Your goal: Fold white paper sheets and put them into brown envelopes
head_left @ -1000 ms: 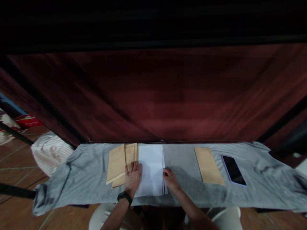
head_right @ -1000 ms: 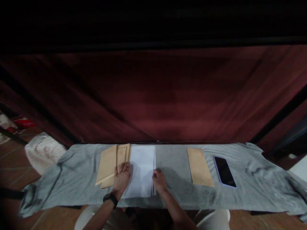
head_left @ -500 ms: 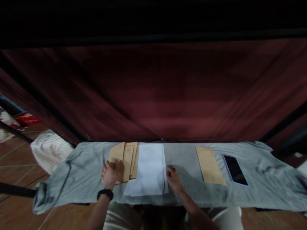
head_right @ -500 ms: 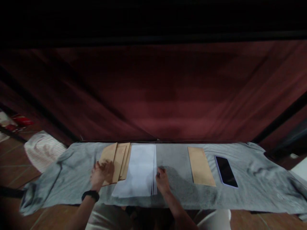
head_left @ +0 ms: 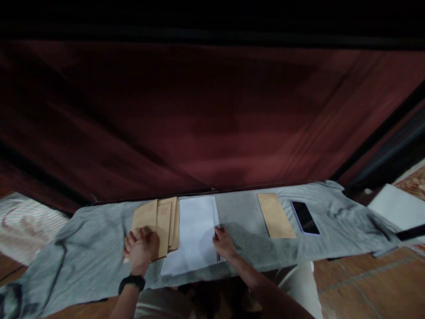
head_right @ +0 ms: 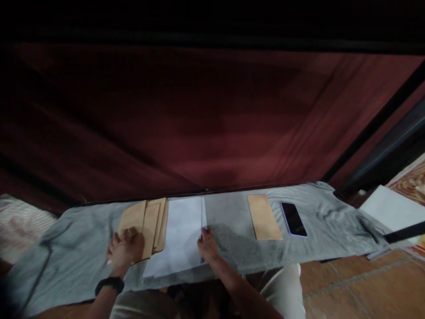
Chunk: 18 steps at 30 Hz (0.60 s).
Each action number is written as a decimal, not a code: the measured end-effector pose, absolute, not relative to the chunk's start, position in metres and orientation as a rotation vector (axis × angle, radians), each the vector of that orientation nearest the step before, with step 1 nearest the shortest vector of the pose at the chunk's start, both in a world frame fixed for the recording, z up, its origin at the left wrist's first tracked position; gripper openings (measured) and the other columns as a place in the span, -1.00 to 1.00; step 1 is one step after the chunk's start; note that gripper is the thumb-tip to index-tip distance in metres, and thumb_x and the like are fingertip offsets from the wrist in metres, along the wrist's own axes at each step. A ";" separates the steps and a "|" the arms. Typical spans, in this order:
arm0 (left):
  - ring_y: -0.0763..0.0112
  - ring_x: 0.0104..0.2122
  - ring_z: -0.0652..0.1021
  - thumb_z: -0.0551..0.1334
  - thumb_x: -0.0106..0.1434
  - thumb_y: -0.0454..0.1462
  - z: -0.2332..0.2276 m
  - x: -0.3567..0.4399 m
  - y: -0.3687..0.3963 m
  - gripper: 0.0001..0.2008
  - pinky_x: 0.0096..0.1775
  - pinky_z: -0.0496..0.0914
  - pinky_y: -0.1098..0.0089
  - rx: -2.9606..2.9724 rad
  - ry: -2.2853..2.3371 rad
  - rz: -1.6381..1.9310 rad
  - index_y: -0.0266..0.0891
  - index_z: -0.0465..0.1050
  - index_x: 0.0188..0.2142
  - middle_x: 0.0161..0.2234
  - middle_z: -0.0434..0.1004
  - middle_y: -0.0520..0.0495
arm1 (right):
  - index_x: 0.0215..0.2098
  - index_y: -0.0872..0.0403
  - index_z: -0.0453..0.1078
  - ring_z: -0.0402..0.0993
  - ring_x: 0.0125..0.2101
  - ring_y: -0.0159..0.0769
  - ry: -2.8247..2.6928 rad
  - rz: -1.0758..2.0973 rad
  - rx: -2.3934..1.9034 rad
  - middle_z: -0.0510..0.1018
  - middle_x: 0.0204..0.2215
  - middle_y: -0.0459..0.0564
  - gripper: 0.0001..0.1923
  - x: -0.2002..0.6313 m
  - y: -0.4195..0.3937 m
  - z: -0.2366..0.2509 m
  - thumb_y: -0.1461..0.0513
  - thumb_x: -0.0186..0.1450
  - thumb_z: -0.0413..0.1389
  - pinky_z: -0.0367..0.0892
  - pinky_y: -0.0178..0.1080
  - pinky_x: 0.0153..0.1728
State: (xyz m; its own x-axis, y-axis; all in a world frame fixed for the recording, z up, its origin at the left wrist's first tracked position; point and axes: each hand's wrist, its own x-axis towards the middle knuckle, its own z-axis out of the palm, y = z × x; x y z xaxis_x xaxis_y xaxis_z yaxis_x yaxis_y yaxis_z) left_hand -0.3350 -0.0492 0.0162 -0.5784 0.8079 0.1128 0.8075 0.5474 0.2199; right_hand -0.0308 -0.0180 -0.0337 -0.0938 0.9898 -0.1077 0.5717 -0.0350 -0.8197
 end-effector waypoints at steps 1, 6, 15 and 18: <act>-0.23 0.38 0.08 0.02 0.38 -0.08 0.012 -0.324 -0.051 -0.36 0.21 0.15 -0.26 1.503 2.768 0.461 -0.37 0.08 0.36 0.37 0.07 -0.54 | -0.03 0.10 0.50 0.51 -0.10 -0.20 -1.708 1.009 -1.653 0.52 -0.09 0.06 -0.55 -0.032 -0.019 -0.034 0.46 0.17 0.00 0.35 -0.26 -0.01; -0.04 0.41 0.08 0.09 0.38 -0.01 -0.018 -0.262 -0.069 -0.42 0.32 0.01 -0.13 2.107 2.389 0.559 -0.12 0.26 0.33 0.41 0.13 -0.25 | 0.11 0.14 0.43 0.52 -0.04 -0.18 -1.730 1.004 -1.677 0.48 0.04 0.14 -0.47 -0.038 -0.023 -0.033 0.46 0.19 0.03 0.35 -0.28 0.04; -0.12 0.37 0.19 0.01 0.40 0.09 -0.035 -0.250 -0.086 -0.34 0.31 -0.03 -0.23 2.362 2.274 0.384 -0.26 0.31 0.30 0.33 0.28 -0.34 | 0.20 0.18 0.38 0.42 0.14 -0.08 -1.740 1.018 -1.660 0.45 0.13 0.23 -0.42 -0.044 -0.027 -0.031 0.42 0.19 0.09 0.30 -0.18 0.17; -0.08 0.38 0.18 0.04 0.36 0.14 -0.037 -0.241 -0.093 -0.27 0.33 -0.02 -0.19 2.447 2.144 0.382 -0.26 0.23 0.35 0.37 0.20 -0.34 | 0.19 0.17 0.40 0.51 0.01 -0.11 -1.688 1.058 -1.701 0.52 0.03 0.15 -0.43 -0.047 -0.022 -0.034 0.41 0.20 0.07 0.37 -0.18 0.08</act>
